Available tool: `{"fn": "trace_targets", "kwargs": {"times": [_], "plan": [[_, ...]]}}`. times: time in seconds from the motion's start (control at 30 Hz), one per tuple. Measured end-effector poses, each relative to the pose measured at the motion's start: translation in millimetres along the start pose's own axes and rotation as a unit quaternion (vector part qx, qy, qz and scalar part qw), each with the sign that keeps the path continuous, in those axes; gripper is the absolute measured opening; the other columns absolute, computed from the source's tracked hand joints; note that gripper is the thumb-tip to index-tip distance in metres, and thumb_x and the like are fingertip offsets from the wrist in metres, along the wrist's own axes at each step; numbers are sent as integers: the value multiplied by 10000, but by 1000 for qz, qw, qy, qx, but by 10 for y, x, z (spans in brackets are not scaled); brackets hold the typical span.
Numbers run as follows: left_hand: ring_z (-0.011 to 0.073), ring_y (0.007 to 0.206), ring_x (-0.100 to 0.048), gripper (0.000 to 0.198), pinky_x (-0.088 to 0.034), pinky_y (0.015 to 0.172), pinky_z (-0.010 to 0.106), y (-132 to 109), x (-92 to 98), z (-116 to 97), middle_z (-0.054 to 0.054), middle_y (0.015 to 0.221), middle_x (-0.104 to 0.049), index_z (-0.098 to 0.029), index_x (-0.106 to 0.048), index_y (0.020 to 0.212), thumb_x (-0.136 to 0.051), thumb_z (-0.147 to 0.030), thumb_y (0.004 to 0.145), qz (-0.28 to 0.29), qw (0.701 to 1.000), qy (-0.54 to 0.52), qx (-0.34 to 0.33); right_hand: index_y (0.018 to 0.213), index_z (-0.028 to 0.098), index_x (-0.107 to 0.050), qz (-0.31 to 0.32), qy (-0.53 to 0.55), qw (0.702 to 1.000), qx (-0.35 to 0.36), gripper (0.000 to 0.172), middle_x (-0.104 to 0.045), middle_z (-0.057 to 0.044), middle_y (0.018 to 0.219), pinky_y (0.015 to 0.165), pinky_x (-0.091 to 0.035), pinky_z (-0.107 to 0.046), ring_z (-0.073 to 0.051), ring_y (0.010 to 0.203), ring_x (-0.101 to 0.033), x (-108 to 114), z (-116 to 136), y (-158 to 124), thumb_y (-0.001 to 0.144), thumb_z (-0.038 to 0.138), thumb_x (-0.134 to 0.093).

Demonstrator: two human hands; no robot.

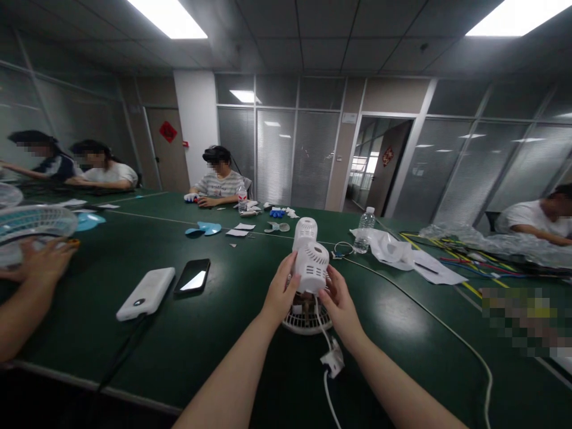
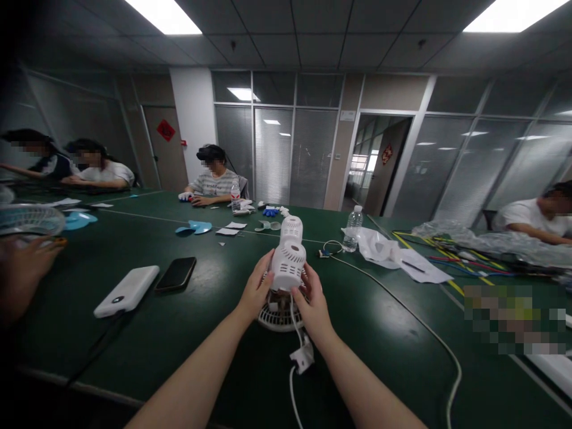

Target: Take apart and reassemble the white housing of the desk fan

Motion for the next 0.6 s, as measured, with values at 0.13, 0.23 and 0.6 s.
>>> {"fn": "trace_targets", "kwargs": {"times": [0.13, 0.23, 0.6], "plan": [[226, 1366, -369, 500, -260, 1154, 411, 5, 7, 125, 66, 1470, -414, -258, -388, 1416, -418, -426, 946, -13, 999, -36, 32, 1449, 324, -314, 23, -18, 999, -29, 680, -386, -45, 1504, 1129, -321, -511, -267, 1385, -362, -13, -60, -13, 849, 411, -623], [230, 1355, -383, 511, -272, 1147, 410, 0, -6, 181, 76, 1460, -425, -243, -396, 1410, -426, -445, 941, -13, 997, -58, 49, 1466, 337, -278, 30, -28, 998, -47, 723, -402, -31, 1497, 1134, -310, -515, -267, 1387, -359, -10, -95, -19, 839, 429, -627], [249, 1327, -413, 555, -291, 1127, 446, -34, -59, 356, 95, 1426, -462, -220, -403, 1391, -352, -545, 945, -13, 990, -101, 102, 1471, 352, -252, 51, -86, 994, -52, 717, -279, -10, 1558, 1146, -265, -521, -267, 1414, -302, -57, -53, -61, 852, 433, -606]]}}
Point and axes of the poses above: each hand's wrist, its own y-axis towards the middle knuckle, its own x-axis out of the back of the hand, z = x × y, the point moved 10 cm from there along y, towards the middle knuckle
